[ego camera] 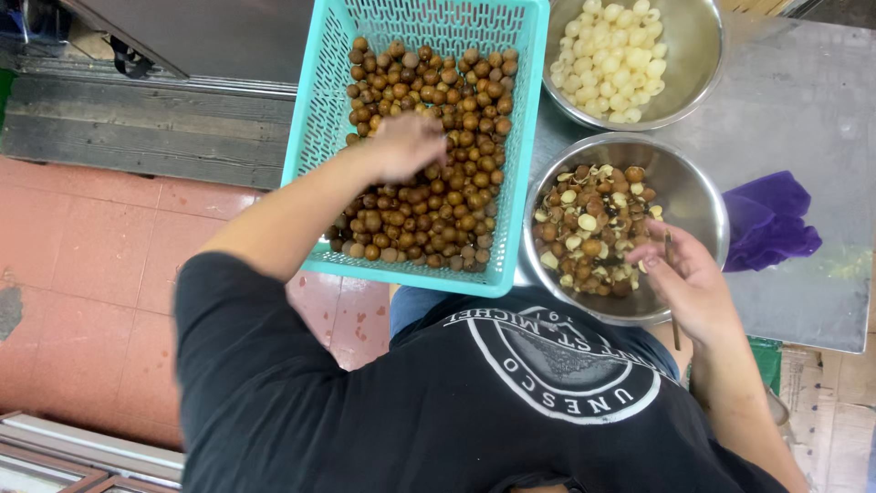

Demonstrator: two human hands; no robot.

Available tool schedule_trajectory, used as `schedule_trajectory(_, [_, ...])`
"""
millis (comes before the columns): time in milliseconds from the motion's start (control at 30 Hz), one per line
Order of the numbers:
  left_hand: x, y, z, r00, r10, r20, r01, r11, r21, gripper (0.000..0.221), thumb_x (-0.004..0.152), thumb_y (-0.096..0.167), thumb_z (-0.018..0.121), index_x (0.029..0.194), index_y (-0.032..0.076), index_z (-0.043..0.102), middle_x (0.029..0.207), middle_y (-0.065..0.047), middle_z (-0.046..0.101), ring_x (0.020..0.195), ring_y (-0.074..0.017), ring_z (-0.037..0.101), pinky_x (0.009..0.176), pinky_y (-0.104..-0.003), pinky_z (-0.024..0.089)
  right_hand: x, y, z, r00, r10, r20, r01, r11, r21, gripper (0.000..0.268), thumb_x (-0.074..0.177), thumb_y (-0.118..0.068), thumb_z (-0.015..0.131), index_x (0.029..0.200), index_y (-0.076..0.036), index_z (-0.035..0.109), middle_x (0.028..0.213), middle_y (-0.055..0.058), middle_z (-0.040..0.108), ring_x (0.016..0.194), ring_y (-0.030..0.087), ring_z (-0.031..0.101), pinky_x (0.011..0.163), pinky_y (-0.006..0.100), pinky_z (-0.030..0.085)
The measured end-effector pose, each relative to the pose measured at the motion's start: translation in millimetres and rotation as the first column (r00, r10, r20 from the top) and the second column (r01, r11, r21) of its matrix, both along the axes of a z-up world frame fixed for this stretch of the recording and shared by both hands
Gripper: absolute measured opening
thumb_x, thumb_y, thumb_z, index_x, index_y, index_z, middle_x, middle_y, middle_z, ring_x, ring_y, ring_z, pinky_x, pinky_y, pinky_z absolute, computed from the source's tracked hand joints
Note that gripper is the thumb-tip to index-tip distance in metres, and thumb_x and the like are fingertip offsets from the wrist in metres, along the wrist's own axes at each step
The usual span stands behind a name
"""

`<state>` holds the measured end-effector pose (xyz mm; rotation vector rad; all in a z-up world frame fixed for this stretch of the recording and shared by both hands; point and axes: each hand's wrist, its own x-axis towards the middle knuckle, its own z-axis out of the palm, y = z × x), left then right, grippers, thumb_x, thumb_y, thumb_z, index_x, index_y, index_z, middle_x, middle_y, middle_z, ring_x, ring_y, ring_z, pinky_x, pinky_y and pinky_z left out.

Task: The person peels brown nuts by hand, separating the shells from the kernels. The peeled kernels are placed into a metal bowl, while the shells are discarded into another bowl. The person works continuously over a table with a basket of unpeeled nuts and a bowl of peeled kernels.

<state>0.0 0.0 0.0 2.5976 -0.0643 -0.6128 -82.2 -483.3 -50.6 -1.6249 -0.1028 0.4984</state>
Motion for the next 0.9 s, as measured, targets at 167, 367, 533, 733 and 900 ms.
schedule_trajectory(167, [119.3,13.6,-83.8,0.929,-0.006,0.369,-0.077,0.975,0.211,0.025,0.094,0.025,0.067,0.116,0.011,0.069,0.120,-0.015,0.067,0.120,-0.0349,0.058,0.105,-0.049,0.044,-11.4,19.0,26.4,0.992,0.009,0.128,0.003,0.996,-0.089,0.053,0.102,-0.006,0.054,0.153,0.001,0.041,0.113,0.009,0.066,0.096,0.004,0.059,0.084,0.019,0.047])
schedule_trajectory(367, [146.0,9.1,-121.1,0.893,0.277,0.356,-0.267,0.961,-0.076,0.032,0.102,0.024,0.065,0.128,0.006,0.061,0.118,-0.014,0.068,0.107,-0.0321,0.065,0.090,-0.044,0.053,-21.0,-3.3,25.0,0.995,-0.104,-0.004,0.104,0.993,-0.052,0.048,0.108,-0.020,0.039,0.151,-0.001,0.052,0.093,0.005,0.067,0.068,0.007,0.047,0.059,0.022,0.040])
schedule_trajectory(533, [88.6,-18.4,-70.8,0.935,0.342,0.089,-0.150,0.613,-0.776,0.034,0.104,0.013,0.059,0.137,0.006,0.059,0.124,-0.009,0.072,0.105,-0.0159,0.069,0.089,-0.028,0.056,-8.2,13.1,18.8,0.997,-0.069,-0.042,0.065,0.993,-0.100,0.037,0.104,-0.012,0.052,0.137,-0.001,0.064,0.082,0.003,0.062,0.069,0.009,0.054,0.059,0.023,0.041])
schedule_trajectory(733, [-6.7,-91.6,1.7,0.955,0.096,-0.281,-0.276,-0.063,-0.959,0.042,0.103,0.007,0.061,0.143,0.002,0.052,0.137,-0.014,0.066,0.111,-0.0183,0.069,0.091,-0.025,0.059,12.2,76.4,58.6,0.925,0.158,0.344,-0.088,0.973,-0.212,0.035,0.103,-0.007,0.058,0.136,-0.007,0.067,0.083,0.002,0.072,0.076,0.009,0.066,0.070,0.025,0.054])
schedule_trajectory(900, [-46.5,-141.4,19.6,0.962,-0.009,-0.273,-0.265,-0.266,-0.927,0.044,0.104,0.003,0.061,0.147,0.001,0.052,0.139,-0.013,0.065,0.114,-0.0196,0.067,0.096,-0.027,0.057,10.3,90.7,113.4,0.719,0.245,0.650,0.080,0.900,-0.428,0.041,0.099,-0.012,0.064,0.140,-0.014,0.065,0.093,0.014,0.074,0.079,0.023,0.072,0.074,0.033,0.056])
